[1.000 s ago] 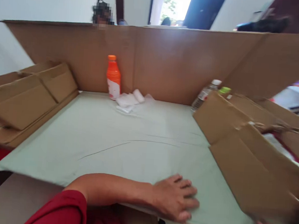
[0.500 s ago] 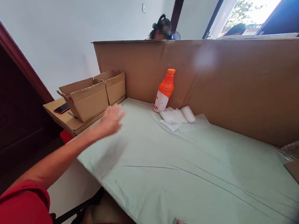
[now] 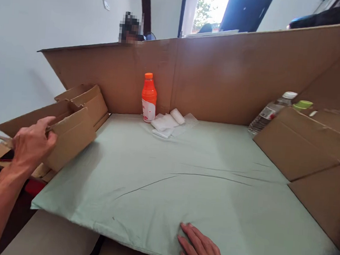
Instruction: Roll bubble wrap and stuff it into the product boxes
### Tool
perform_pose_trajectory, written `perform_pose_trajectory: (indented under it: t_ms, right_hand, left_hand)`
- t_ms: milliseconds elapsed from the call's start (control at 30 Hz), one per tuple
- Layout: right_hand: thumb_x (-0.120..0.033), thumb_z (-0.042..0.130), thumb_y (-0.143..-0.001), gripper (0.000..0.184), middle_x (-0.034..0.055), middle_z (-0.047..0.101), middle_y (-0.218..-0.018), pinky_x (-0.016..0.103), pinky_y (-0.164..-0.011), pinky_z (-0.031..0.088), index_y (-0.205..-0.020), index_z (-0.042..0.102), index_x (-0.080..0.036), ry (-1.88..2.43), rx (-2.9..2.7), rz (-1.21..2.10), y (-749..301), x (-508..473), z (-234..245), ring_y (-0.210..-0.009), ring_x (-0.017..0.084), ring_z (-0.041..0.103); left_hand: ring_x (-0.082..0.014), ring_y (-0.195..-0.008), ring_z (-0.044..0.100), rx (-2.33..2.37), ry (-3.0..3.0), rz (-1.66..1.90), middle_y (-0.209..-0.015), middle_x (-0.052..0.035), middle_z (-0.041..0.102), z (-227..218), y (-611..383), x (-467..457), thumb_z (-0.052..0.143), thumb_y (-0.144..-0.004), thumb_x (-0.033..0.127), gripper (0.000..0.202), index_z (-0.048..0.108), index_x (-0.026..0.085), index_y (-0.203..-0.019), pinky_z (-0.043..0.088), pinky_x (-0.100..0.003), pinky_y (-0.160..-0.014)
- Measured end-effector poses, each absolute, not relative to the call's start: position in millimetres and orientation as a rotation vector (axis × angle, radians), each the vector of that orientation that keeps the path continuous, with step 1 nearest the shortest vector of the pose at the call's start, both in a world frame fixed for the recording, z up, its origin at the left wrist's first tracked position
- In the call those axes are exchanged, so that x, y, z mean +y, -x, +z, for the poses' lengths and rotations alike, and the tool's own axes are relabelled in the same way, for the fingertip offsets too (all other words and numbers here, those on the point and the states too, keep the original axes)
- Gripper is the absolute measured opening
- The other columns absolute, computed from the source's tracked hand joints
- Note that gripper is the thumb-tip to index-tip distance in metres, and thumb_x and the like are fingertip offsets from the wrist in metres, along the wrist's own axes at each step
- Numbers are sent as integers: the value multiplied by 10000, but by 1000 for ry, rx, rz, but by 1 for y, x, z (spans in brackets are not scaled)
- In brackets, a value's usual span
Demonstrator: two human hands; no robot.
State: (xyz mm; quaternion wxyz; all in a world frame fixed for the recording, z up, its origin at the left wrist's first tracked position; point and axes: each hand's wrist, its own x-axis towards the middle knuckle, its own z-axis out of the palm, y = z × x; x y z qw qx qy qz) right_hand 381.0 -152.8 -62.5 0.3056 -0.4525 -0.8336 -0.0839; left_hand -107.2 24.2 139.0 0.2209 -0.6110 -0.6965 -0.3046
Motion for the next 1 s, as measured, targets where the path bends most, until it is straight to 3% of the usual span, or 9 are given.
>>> perform_pose_trajectory:
  t_ms: [167,300,433,567,667,800,900,1000]
  right_hand:
    - [-173,589,-892,288,61,693,-1321,361,-923,545,-1141,710,-253,1229,-2194,-134,-378,-156,-57,-1200,245,660]
    - [-166,585,-903,283,90,683,-1328,366,-919,581,-1148,706,-239,1217,-2123,9,-382,-162,-53,-1194,257,666]
    - [-186,542,-949,299,124,623,-1395,356,-935,599,-1214,672,-233,1356,-1831,120,-405,-168,-43,-1182,255,676]
    - [-282,565,-967,301,94,667,-1321,344,-877,620,-1257,643,-265,1570,-1628,204,-433,-166,-31,-1057,235,722]
    - [-344,584,-961,450,99,678,-1302,291,-758,634,-1402,545,-264,1571,-1632,316,-434,-159,-27,-919,201,744]
    - [-414,618,-930,698,133,581,-1446,318,-837,620,-1553,351,-245,1530,-1717,368,-413,-144,-25,-1165,261,677]
    - [-428,617,-916,710,142,550,-1476,367,-916,591,-1544,357,-223,1554,-1731,426,-401,-130,-18,-1240,293,625]
    - [-431,585,-915,603,132,618,-1382,390,-892,588,-1467,463,-219,1587,-1690,552,-400,-107,-8,-1131,293,663]
  left_hand:
    - [-273,-1065,679,-1566,2050,-952,-1200,64,708,128,22,-16,509,-911,278,517,508,423,-1408,546,-530,-966]
    - [-239,-1017,701,-1055,2611,-890,-1131,-18,741,123,-52,-38,530,-897,103,595,479,337,-1442,581,-422,-901]
    - [-283,-1209,634,-796,2726,-913,-1222,-53,705,122,-79,-56,638,-825,58,762,409,329,-1500,509,-501,-1063]
    - [-313,-1237,603,-1123,2476,-1279,-1334,-59,625,110,-62,-58,710,-799,146,769,428,350,-1484,499,-535,-1063]
    - [-302,-1236,600,-1554,2456,-1302,-1411,-97,574,82,-52,-33,688,-848,263,719,388,289,-1500,491,-516,-1063]
    - [-339,-1343,520,-1861,2807,-1421,-1528,-183,451,30,-66,17,676,-834,466,800,343,197,-1511,439,-529,-1107]
    - [-367,-1342,515,-1826,3142,-1620,-1433,-195,543,4,-82,39,698,-772,581,822,446,165,-1434,417,-523,-1129]
    - [-372,-1311,540,-1955,3148,-1704,-1337,-181,613,-5,-85,44,749,-722,550,773,514,170,-1351,433,-506,-1117]
